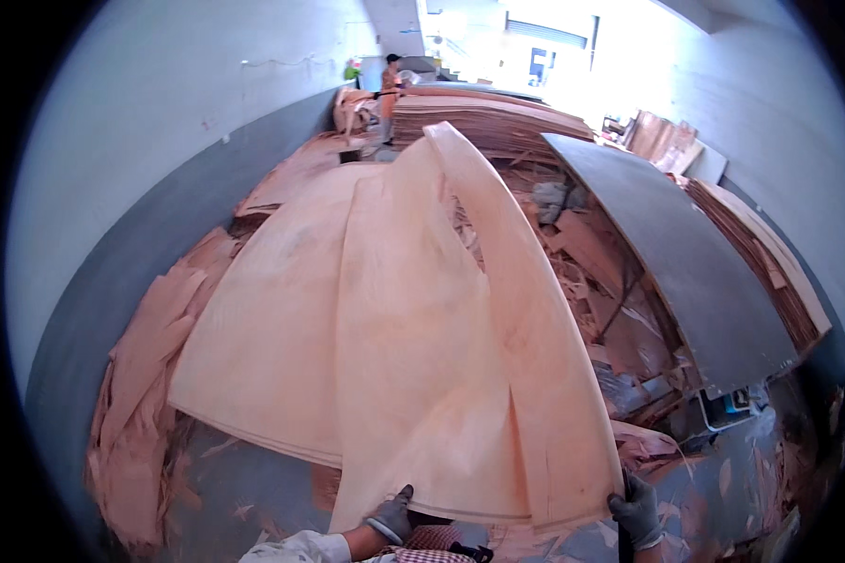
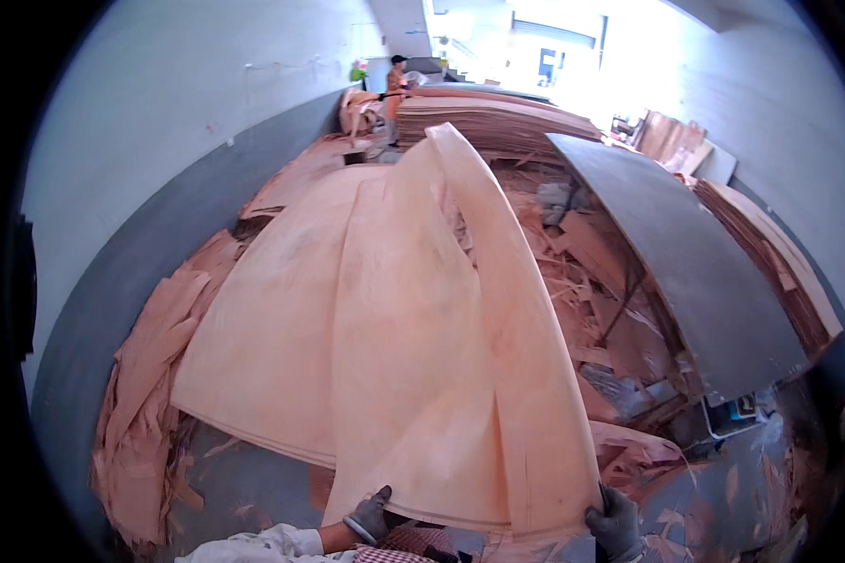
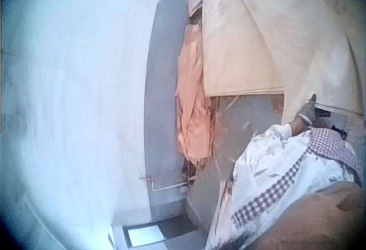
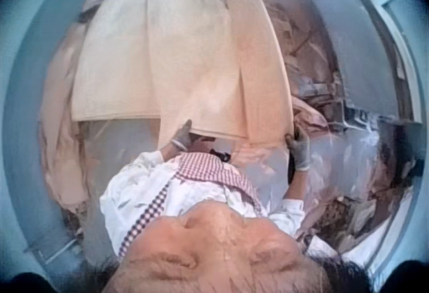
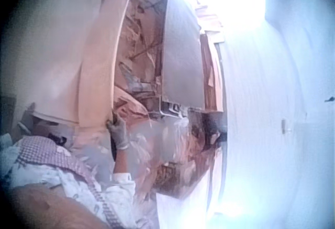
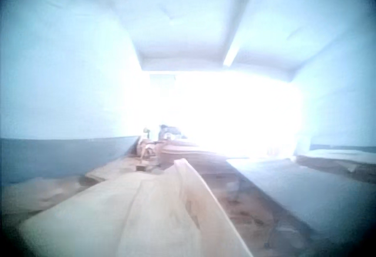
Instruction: The person trims a piece of wood veneer to fit a hole in a larger veneer sheet, applies tape to secure it, and then removes excess wood strips from the surrounding area.
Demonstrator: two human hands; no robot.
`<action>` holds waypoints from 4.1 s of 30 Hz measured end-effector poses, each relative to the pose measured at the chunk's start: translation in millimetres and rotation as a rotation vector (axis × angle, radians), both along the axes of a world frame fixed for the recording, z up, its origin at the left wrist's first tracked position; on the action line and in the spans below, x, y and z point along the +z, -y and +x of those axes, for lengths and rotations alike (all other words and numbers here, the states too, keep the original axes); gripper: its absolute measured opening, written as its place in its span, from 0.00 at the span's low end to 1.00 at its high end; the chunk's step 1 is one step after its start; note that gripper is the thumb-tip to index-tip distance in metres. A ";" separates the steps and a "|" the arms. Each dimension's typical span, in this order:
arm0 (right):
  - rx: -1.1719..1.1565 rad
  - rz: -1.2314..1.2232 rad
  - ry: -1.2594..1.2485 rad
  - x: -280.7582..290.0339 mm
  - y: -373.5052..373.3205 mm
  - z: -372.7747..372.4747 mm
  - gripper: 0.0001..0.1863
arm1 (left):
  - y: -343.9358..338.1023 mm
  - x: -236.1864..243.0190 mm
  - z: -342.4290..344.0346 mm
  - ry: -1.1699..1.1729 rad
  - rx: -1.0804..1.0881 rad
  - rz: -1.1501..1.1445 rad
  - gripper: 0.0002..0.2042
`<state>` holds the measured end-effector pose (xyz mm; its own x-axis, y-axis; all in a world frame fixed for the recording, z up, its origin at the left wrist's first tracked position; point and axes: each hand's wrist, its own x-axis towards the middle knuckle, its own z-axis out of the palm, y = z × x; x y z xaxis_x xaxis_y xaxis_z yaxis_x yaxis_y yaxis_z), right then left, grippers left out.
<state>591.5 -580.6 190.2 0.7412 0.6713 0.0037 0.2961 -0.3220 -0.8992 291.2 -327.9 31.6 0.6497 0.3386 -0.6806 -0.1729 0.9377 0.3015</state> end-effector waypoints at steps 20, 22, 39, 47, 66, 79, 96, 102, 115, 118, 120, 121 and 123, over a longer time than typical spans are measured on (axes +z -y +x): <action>-0.415 -0.002 -0.061 104.7 214.9 275.6 0.19 | 124.2 147.3 410.3 -0.016 -0.359 1.562 0.15; -0.431 -0.086 -0.027 115.3 245.4 308.3 0.19 | 153.0 168.3 453.3 0.070 -0.284 1.460 0.16; -0.387 0.064 -0.111 88.5 471.7 600.7 0.24 | 356.5 153.9 715.2 0.126 -0.071 1.278 0.10; -0.350 0.021 -0.139 70.2 490.2 757.0 0.19 | 403.5 126.2 852.0 0.242 -0.037 0.753 0.12; -0.265 0.126 -0.595 -90.4 604.8 1061.6 0.17 | 505.3 -2.3 1041.7 -0.015 0.215 0.325 0.19; -0.250 0.093 -0.585 -147.3 714.4 1159.9 0.15 | 627.1 -47.6 1073.6 -0.182 0.374 0.542 0.19; -0.249 0.066 -0.630 -143.7 708.1 1113.4 0.09 | 597.2 -64.7 1190.2 -0.191 0.263 0.259 0.18; -0.430 -0.080 -0.297 -79.8 771.3 1190.9 0.08 | 597.1 -58.0 1192.2 -0.221 0.226 0.223 0.19; -0.393 -0.151 -0.097 -132.3 855.0 1289.5 0.14 | 596.8 -65.0 1189.1 -0.400 0.321 0.404 0.19; -0.362 -0.026 -0.336 -131.2 825.1 1280.3 0.17 | 592.1 -60.3 1181.6 -0.399 0.302 0.376 0.15; -0.307 -0.021 -0.355 -135.4 805.0 1279.0 0.21 | 589.5 -65.3 1174.9 -0.410 0.291 0.399 0.14; -0.277 -0.067 -0.319 -144.1 798.5 1286.5 0.24 | 592.8 -67.1 1182.9 -0.427 0.295 0.393 0.13; -0.229 -0.065 -0.310 -165.1 783.3 1299.0 0.30 | 594.8 -66.8 1189.5 -0.471 0.312 0.388 0.13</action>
<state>1890.5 -1364.0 25.1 0.8311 0.4795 -0.2817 -0.0732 -0.4078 -0.9101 1480.8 -922.6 -35.2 0.1467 0.7382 -0.6584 -0.1857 0.6743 0.7147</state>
